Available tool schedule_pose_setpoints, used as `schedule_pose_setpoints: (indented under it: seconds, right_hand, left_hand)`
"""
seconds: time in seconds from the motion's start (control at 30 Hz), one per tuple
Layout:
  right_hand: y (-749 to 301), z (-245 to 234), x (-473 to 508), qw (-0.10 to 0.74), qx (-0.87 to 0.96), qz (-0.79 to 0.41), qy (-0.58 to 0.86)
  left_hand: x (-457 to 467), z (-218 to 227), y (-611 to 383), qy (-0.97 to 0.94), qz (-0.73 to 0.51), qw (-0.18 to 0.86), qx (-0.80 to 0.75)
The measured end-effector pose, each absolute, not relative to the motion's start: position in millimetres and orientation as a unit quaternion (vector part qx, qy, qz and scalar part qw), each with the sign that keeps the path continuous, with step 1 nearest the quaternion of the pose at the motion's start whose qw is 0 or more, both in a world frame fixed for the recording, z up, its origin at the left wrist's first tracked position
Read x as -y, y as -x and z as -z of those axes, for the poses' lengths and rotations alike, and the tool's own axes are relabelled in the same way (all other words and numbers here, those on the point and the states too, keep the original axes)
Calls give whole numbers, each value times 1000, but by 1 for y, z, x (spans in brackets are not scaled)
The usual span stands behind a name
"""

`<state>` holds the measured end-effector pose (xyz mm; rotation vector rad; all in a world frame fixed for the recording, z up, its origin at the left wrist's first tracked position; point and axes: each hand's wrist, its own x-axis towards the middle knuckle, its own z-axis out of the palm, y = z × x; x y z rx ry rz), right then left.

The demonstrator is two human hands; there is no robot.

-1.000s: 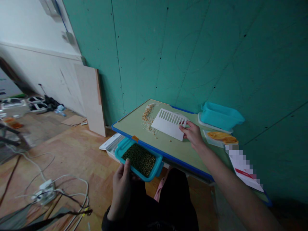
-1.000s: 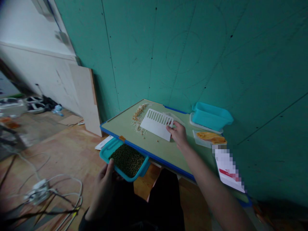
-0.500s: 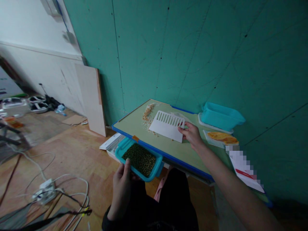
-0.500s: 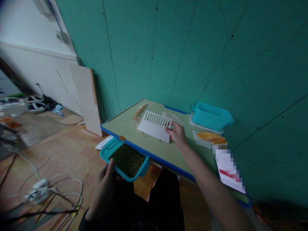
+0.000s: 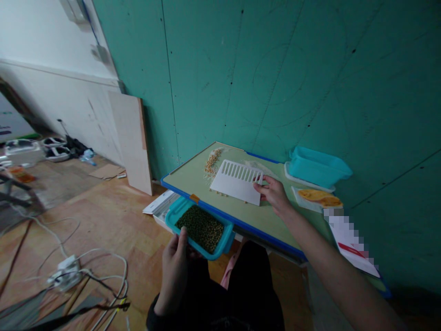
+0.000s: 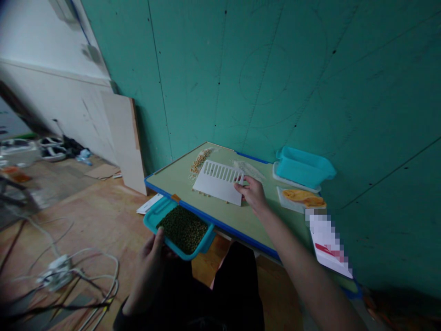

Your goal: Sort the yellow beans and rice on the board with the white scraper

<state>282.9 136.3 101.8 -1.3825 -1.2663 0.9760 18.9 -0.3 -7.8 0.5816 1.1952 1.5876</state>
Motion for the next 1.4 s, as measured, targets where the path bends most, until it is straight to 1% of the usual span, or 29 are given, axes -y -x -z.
schedule_pose_setpoints:
  seconds: [0.63,0.83,0.93,1.03,1.13,1.23,1.4]
  right_hand:
    - [-285,-104,-130,487,525,-423,555]
    - [-290,-106,-125,483,538,-401,563]
    - [-296,-109,-117,492,547,-375,565]
    - [-310,-111,-98,508,569,-305,571]
    - [-325,-109,-63,513,581,-177,606]
    - [-332,-101,-21,499,584,-32,640]
    - [-320,-80,23,463,623,142,614]
  left_hand:
    - [0,9,-20,-252,-658,498,-506]
    - [-1,5,-20,-235,-656,510,-504]
    - [-1,6,-18,-242,-647,497,-525]
    - [3,12,-17,-267,-649,464,-540]
    - [10,18,-19,-257,-663,456,-536]
    - [17,18,-25,-259,-664,459,-530]
    - [19,2,-44,-257,-658,484,-517]
